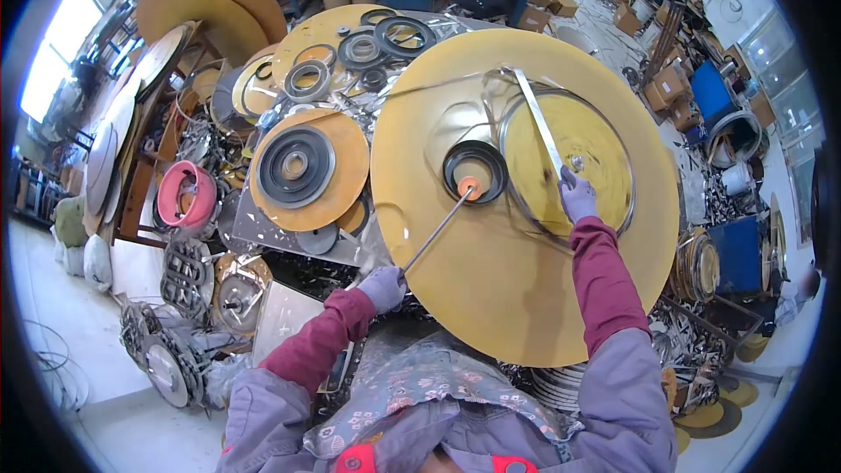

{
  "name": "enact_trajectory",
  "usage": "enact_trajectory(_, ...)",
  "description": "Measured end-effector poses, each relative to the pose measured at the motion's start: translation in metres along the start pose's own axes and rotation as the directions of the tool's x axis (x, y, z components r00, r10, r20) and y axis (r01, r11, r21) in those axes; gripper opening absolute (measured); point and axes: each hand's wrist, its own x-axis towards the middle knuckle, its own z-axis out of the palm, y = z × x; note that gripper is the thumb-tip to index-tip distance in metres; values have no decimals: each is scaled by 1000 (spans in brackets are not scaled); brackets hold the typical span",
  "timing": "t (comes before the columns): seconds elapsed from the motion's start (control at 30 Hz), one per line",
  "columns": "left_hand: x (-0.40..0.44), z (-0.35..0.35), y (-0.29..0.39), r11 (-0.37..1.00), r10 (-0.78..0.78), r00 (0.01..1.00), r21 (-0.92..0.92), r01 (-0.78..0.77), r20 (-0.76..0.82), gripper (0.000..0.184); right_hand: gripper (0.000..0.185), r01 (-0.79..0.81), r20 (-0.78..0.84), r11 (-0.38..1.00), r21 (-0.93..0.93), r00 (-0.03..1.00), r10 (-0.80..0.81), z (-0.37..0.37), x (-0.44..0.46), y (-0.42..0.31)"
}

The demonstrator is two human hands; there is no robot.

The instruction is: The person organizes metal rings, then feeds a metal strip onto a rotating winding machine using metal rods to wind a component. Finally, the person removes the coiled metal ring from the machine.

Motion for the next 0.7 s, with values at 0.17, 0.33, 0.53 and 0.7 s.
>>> enact_trajectory(0.17, -6, 8, -14, 1000, 13, 1000, -5, -13, -10, 26, 38, -138, -12, 990, 37, 990, 139, 2, 12, 12)
enact_trajectory(0.33, -21, 7, -19, 999, -18, 1000, 34, 18, -10, 25, 38, -252, -14, 967, 28, 968, 252, -9, 13, 31)
enact_trajectory(0.53, -36, 5, -32, 997, -42, 998, -71, 39, -51, 24, 41, 137, -172, 980, 144, 979, -112, -60, -69, 10)
enact_trajectory(0.7, -45, -7, -29, 993, -92, 995, -76, 89, -30, 24, 50, 295, 70, 926, -236, 955, -287, -102, -126, 5)
